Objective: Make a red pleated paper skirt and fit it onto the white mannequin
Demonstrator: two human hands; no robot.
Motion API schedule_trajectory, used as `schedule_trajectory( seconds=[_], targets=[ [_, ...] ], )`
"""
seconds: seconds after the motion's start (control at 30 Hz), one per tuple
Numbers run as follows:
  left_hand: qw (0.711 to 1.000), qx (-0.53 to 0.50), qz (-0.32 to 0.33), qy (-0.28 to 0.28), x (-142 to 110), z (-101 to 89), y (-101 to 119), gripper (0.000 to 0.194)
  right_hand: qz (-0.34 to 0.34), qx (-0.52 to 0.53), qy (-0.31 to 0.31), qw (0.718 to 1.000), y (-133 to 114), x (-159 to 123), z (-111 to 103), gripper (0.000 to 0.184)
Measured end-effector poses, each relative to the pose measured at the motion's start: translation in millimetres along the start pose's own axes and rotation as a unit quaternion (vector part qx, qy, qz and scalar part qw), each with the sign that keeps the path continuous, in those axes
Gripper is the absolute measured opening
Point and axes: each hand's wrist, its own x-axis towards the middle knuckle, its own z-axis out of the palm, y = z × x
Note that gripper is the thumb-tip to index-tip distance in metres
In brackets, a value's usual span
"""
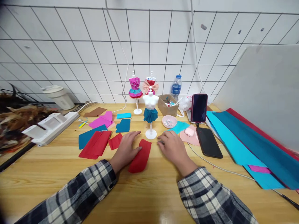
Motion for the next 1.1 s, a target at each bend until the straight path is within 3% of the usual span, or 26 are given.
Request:
schedule_trajectory(
  seconds=[0.07,0.17,0.27,0.6,0.9,1.0,1.1],
  targets=[
    [0.997,0.061,0.040,-0.006,0,-8.6,-4,0.042,-0.093,0.059,-0.024,0.994,-21,-6,0,0.024],
    [0.976,0.062,0.145,-0.147,-2,-21.7,-7,0.017,-0.245,0.110,-0.093,0.959,-52,-15,6,0.021],
    [0.954,0.055,0.177,-0.233,-4,-27.6,-10,0.019,-0.280,0.089,-0.117,0.949,-66,-21,14,0.024],
    [0.962,0.093,0.121,-0.227,-7,-30.0,-4,0.019,-0.222,0.180,-0.186,0.940,-58,-21,2,0.023],
    [0.957,0.090,0.118,-0.247,-13,-36.1,0,0.036,-0.146,0.319,-0.270,0.897,-54,-20,-5,0.021],
    [0.958,0.084,0.120,-0.245,-15,-35.3,2,0.036,-0.089,0.316,-0.233,0.915,-48,-15,4,0.018],
    [0.967,0.077,0.124,-0.209,-13,-31.1,2,0.025,0.002,0.240,-0.122,0.963,-40,-5,14,0.020]
  ],
)
